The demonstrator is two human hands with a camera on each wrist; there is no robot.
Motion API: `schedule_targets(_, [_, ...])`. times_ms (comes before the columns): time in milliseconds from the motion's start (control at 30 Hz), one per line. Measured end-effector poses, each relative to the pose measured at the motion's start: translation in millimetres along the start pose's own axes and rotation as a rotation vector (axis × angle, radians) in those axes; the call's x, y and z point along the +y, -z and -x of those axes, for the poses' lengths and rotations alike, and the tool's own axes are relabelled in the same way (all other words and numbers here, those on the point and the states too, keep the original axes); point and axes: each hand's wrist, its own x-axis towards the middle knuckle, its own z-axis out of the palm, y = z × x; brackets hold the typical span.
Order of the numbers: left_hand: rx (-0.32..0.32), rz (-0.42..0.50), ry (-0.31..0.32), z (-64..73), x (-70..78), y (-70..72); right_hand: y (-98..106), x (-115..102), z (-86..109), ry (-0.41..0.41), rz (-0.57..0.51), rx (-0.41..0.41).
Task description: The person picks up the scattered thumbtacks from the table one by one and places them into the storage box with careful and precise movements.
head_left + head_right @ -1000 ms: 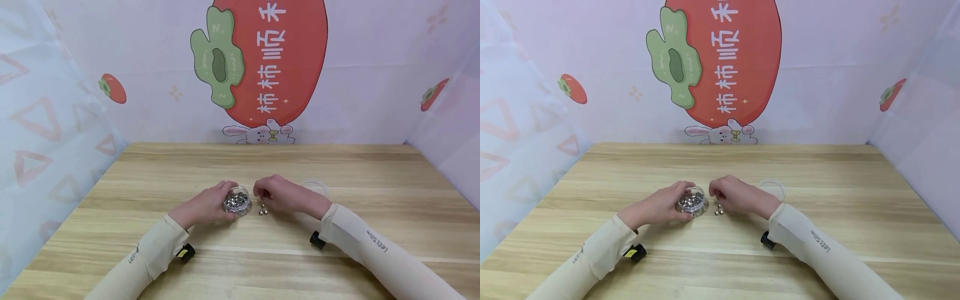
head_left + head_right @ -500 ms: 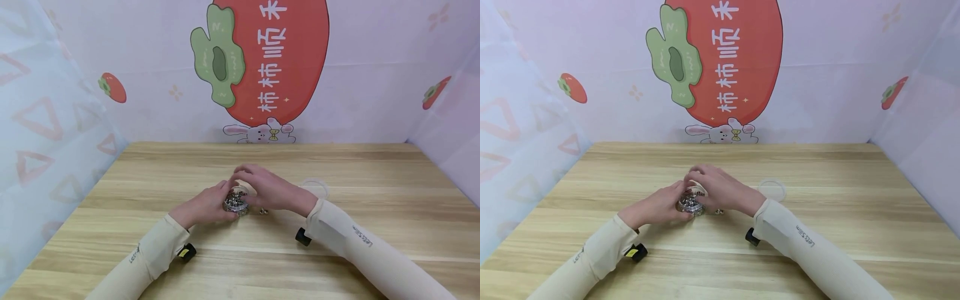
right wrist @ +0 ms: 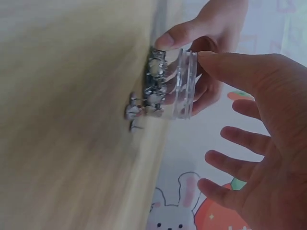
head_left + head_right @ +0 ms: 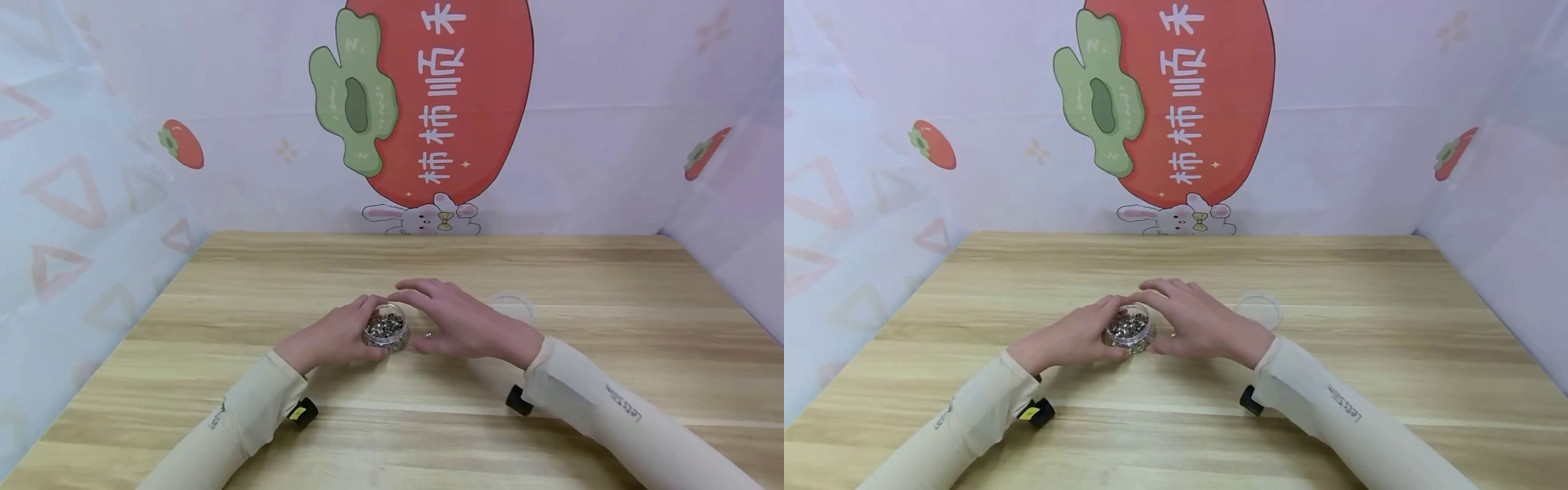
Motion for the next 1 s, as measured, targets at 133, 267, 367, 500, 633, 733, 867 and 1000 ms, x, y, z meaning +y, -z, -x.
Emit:
schedule_targets(133, [0.006,0.001,0.026,2.1,-1.8,1.0,0,1,10.7,-0.012,0.009,-0.020])
schedule_targets(267, [0.000,0.008,0.014,1.9,-1.5,1.6,1,1,18.6,-0.022,-0.028,-0.044])
schedule_targets(367, [-0.004,0.015,0.004,1.0,0.0,1.7,-2,2,21.1,-0.012,-0.085,-0.080])
schedule_targets(500, [0.001,0.017,0.008,0.0,0.9,1.1,-9,5,19.3,0.013,-0.124,-0.103])
schedule_targets(633, [-0.005,0.015,0.019,-0.3,2.0,0.8,-18,9,17.6,0.031,-0.131,-0.112])
schedule_targets(733, [-0.009,0.020,0.020,-0.4,3.0,0.6,-22,11,17.3,0.052,-0.130,-0.111])
schedule_targets(867, [-0.004,0.016,0.020,-0.1,3.0,0.2,-24,11,16.9,0.057,-0.123,-0.110])
schedule_targets(1000, [-0.003,0.012,0.027,1.0,2.5,-0.4,-21,8,14.0,0.038,-0.097,-0.127])
